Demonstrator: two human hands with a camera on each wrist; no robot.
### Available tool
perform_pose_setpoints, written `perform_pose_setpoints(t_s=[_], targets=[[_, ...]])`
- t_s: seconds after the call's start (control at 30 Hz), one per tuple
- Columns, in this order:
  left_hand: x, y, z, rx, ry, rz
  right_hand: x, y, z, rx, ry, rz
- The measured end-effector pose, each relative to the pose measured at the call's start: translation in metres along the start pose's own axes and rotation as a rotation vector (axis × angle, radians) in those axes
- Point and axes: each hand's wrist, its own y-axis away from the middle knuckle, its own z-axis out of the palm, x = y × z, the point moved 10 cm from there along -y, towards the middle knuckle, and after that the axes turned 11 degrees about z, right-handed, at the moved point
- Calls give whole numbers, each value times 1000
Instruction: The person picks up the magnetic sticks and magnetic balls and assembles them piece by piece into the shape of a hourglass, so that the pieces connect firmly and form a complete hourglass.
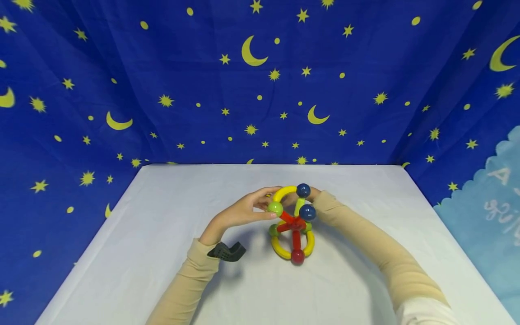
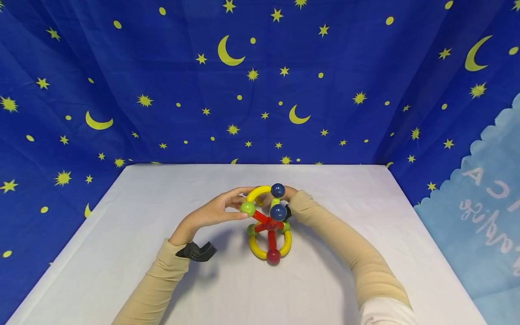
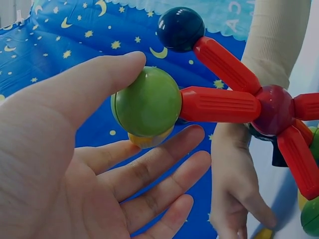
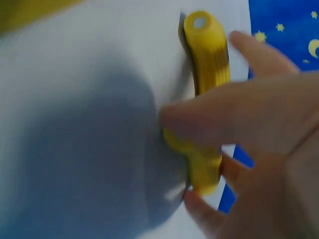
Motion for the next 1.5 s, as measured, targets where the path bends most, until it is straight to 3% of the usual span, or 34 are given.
perform_pose_setpoints(t_s=[0.07,0.2,0.27,0.4,0.47,0.53,0.7,0.8,0.9,1.2,1.4,1.5], targets=[[1,0,1,-3,1,0,9,4,3,8,-75,204],[2,-1,2,-5,8,-7,13,-2,5,1,-90,238],[2,-1,1,-6,-4,-10,7,-14,6,-53,-40,116],[0,-1,1,-4,-32,-32,-21,-34,11,-197,135,-314],[-1,-1,0,-3,-43,-47,-30,-38,7,-194,213,-488],[-2,-1,0,-4,-49,-52,-27,-41,-4,-132,251,-543],[0,-1,0,0,-51,-43,-3,-43,-32,84,333,-556],[0,-1,0,2,-49,-44,10,-37,-43,154,342,-595],[0,-2,0,-1,-46,-38,24,-30,-53,205,322,-583],[1,-2,1,-4,-33,-20,62,-22,-62,172,187,-484],[0,-3,1,0,-30,-22,66,0,-73,197,-42,-413],[1,-3,0,4,-33,-20,63,17,-81,195,-183,-332]])
